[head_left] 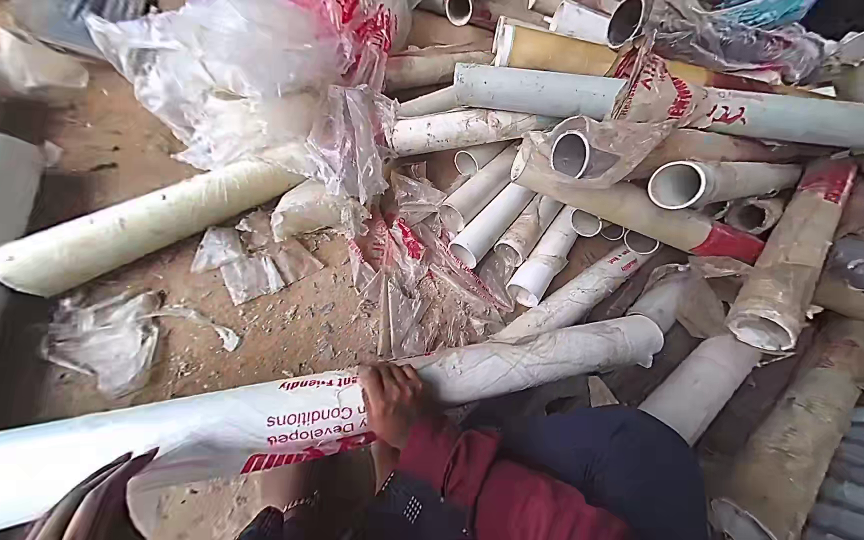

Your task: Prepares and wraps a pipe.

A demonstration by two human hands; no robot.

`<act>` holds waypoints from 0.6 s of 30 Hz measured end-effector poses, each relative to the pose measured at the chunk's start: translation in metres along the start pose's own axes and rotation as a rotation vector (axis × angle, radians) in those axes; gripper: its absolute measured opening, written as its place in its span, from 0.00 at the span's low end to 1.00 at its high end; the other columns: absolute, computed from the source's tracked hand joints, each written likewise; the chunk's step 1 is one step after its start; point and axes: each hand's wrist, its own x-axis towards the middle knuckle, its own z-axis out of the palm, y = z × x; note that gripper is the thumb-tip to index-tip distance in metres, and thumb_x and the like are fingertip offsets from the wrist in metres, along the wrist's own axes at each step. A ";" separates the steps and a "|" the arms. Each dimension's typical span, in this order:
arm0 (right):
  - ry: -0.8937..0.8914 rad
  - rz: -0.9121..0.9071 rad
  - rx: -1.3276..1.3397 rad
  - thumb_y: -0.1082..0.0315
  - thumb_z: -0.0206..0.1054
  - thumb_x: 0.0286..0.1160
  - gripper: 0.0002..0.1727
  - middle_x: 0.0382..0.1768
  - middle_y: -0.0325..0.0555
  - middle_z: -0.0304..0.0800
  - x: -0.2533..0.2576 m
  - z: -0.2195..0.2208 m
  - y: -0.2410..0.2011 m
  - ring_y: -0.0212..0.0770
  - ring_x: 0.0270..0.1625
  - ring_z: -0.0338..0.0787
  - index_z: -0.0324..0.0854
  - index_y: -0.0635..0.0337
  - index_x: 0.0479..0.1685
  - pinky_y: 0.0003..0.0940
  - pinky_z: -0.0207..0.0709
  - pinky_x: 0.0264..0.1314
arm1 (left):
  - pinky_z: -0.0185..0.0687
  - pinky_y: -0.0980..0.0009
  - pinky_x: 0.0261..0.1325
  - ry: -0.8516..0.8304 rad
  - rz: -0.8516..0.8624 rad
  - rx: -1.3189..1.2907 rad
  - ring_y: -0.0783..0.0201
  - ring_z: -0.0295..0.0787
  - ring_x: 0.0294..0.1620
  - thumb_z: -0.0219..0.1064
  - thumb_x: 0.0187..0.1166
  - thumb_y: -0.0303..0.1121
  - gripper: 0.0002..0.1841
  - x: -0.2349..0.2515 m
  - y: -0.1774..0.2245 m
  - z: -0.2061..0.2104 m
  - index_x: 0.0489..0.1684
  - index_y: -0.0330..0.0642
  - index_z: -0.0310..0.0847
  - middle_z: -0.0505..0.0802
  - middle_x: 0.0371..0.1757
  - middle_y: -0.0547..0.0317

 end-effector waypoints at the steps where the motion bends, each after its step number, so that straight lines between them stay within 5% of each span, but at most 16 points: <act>1: -0.016 0.029 -0.024 0.72 0.66 0.66 0.10 0.32 0.49 0.98 0.006 -0.004 0.003 0.47 0.32 0.97 0.93 0.65 0.39 0.41 0.88 0.35 | 0.80 0.40 0.64 -0.020 -0.018 -0.071 0.27 0.89 0.59 0.51 0.88 0.33 0.21 -0.003 -0.004 0.002 0.57 0.23 0.84 0.91 0.54 0.24; 4: -0.160 0.070 -0.116 0.71 0.58 0.77 0.16 0.31 0.59 0.95 0.005 -0.005 0.013 0.57 0.31 0.96 0.90 0.72 0.47 0.50 0.86 0.37 | 0.79 0.33 0.56 -0.164 -0.159 -0.033 0.24 0.87 0.52 0.63 0.74 0.64 0.41 0.006 0.005 0.006 0.47 0.21 0.82 0.89 0.46 0.24; 7: -0.148 -0.009 -0.200 0.70 0.52 0.80 0.19 0.31 0.62 0.94 -0.004 0.001 0.012 0.61 0.32 0.95 0.90 0.72 0.46 0.53 0.84 0.36 | 0.83 0.36 0.49 -0.326 -0.168 0.010 0.30 0.89 0.43 0.76 0.72 0.53 0.29 0.029 0.001 0.006 0.32 0.26 0.87 0.89 0.34 0.32; 11: -0.123 -0.009 -0.220 0.70 0.50 0.85 0.19 0.28 0.64 0.93 0.002 -0.003 0.017 0.63 0.28 0.93 0.88 0.72 0.45 0.54 0.80 0.33 | 0.79 0.48 0.37 -0.109 0.073 0.022 0.42 0.88 0.32 0.69 0.76 0.32 0.14 0.010 0.000 0.028 0.19 0.35 0.86 0.87 0.25 0.45; 18: -0.105 0.018 -0.234 0.71 0.51 0.85 0.19 0.29 0.64 0.93 -0.005 -0.004 0.015 0.64 0.28 0.93 0.89 0.71 0.47 0.55 0.79 0.34 | 0.85 0.52 0.48 0.074 0.112 -0.003 0.46 0.92 0.36 0.64 0.78 0.34 0.16 -0.056 -0.003 0.049 0.16 0.39 0.83 0.90 0.25 0.49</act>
